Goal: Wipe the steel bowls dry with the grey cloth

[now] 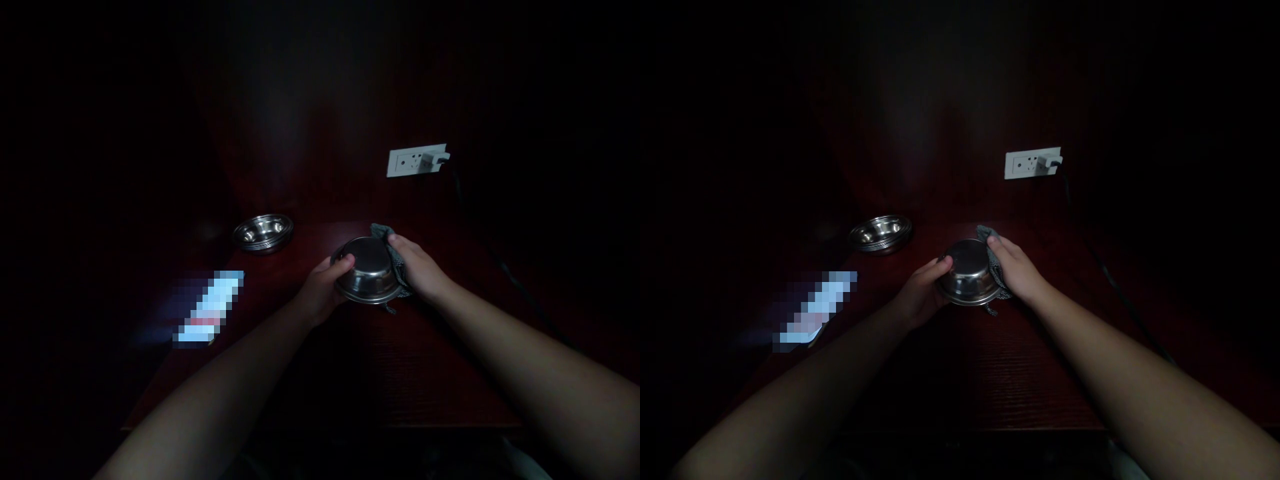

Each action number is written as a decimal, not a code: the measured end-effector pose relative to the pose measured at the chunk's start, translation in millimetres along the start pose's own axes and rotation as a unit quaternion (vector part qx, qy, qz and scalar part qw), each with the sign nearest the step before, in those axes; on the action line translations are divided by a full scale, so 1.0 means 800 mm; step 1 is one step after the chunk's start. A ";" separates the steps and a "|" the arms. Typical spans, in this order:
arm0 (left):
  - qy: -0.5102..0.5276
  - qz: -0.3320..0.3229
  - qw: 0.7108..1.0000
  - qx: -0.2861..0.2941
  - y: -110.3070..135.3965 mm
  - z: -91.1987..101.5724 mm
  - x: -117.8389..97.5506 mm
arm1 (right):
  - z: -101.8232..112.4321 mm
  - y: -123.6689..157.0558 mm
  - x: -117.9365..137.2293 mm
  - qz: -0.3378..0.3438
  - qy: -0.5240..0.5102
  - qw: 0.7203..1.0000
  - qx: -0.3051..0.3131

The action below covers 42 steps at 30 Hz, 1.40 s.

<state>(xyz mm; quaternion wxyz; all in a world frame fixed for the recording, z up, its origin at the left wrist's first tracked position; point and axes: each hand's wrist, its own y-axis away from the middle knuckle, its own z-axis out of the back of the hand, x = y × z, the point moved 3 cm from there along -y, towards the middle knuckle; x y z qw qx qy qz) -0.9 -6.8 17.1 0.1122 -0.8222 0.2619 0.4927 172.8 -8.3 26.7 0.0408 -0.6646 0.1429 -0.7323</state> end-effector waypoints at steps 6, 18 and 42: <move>-0.047 -0.012 0.999 -0.005 0.000 -0.002 0.002 | -0.001 0.001 0.003 0.005 -0.037 0.999 0.009; -0.130 -0.014 0.987 -0.090 -0.004 0.004 0.013 | 0.004 -0.003 0.002 0.050 -0.006 0.995 -0.084; -0.155 -0.031 0.972 -0.173 -0.015 0.024 0.005 | -0.011 0.004 -0.003 0.045 0.017 0.999 -0.021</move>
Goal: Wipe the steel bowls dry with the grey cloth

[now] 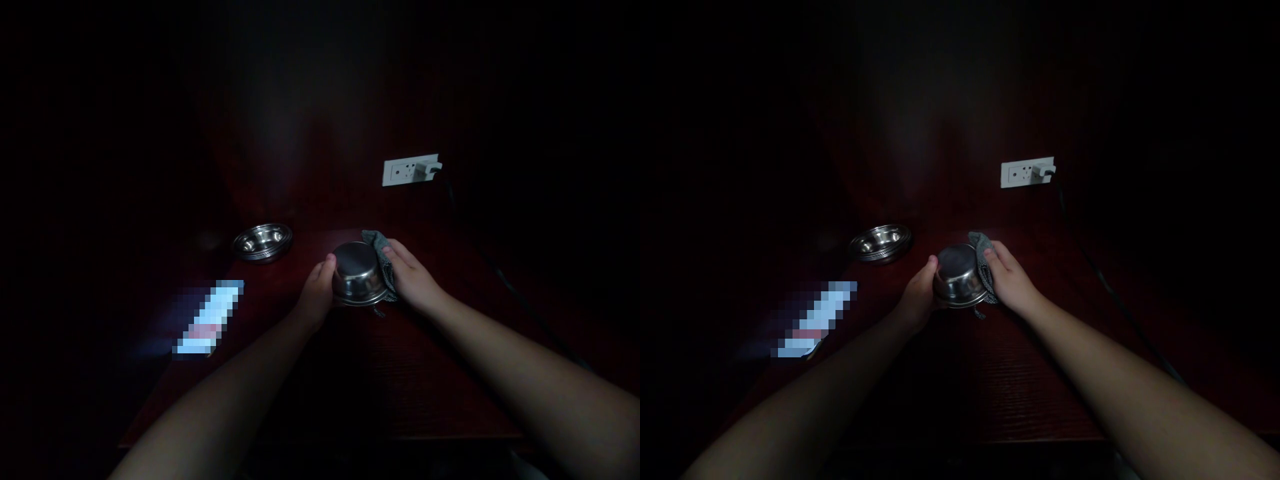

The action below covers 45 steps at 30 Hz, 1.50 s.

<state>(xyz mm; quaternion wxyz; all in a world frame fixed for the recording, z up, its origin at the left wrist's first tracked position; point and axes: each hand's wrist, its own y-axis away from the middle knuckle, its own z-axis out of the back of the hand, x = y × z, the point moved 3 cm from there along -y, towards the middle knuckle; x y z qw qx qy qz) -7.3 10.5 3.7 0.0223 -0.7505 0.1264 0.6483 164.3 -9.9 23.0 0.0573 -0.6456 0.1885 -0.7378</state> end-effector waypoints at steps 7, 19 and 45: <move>-0.052 -0.084 0.995 -0.005 0.003 0.000 -0.009 | -0.001 0.000 -0.002 -0.012 -0.012 1.000 -0.012; -0.007 -0.120 0.993 0.021 -0.004 0.001 -0.004 | -0.005 0.002 0.000 -0.048 -0.127 0.991 -0.012; -0.092 -0.078 0.989 -0.081 0.005 0.004 -0.019 | 0.000 0.002 -0.007 0.000 -0.038 0.999 -0.039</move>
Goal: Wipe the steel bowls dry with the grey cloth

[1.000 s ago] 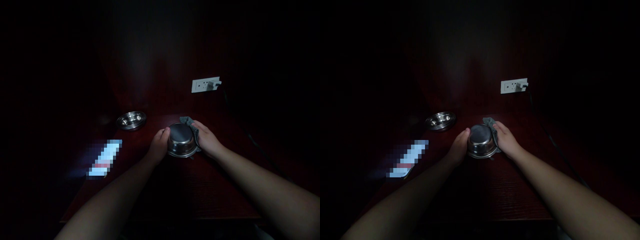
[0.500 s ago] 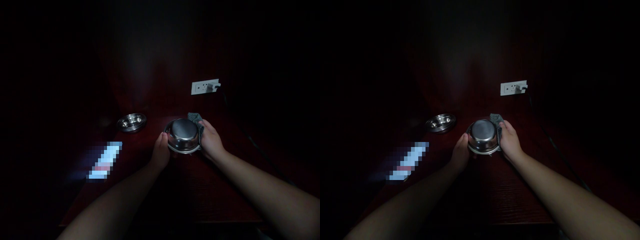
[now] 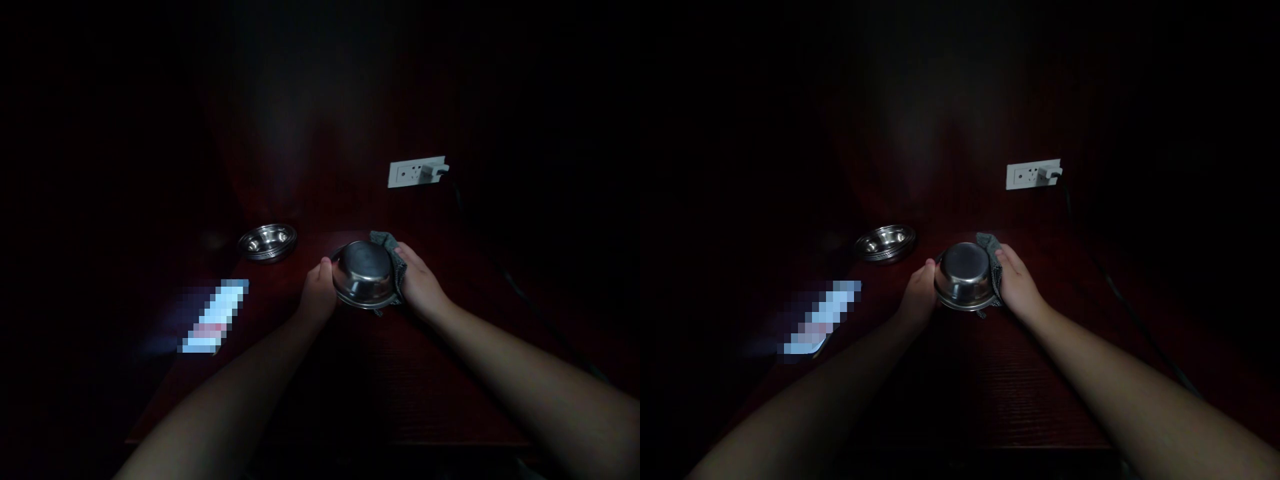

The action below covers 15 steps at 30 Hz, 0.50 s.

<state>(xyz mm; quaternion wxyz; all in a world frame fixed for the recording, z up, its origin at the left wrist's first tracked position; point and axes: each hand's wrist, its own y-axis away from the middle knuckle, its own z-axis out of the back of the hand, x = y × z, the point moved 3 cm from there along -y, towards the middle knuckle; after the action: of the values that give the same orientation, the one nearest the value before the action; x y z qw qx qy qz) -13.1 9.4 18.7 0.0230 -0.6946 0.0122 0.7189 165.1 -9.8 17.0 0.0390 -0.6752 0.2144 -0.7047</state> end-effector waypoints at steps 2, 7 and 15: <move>-0.011 -0.007 1.000 0.012 0.001 0.000 -0.002 | 0.001 -0.001 0.000 0.000 -0.008 1.000 0.000; -0.024 -0.011 0.999 0.041 0.003 -0.001 -0.006 | 0.002 -0.002 0.001 -0.016 -0.026 1.000 -0.001; -0.002 -0.006 0.998 0.055 0.003 -0.002 -0.002 | 0.000 -0.001 0.007 -0.032 -0.045 0.998 0.010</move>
<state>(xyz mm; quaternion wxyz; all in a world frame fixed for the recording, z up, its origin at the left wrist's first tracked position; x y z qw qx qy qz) -11.9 7.0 20.4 0.0658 -0.6911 0.0477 0.7182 165.0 -11.0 22.1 0.0333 -0.7119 0.1837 -0.6770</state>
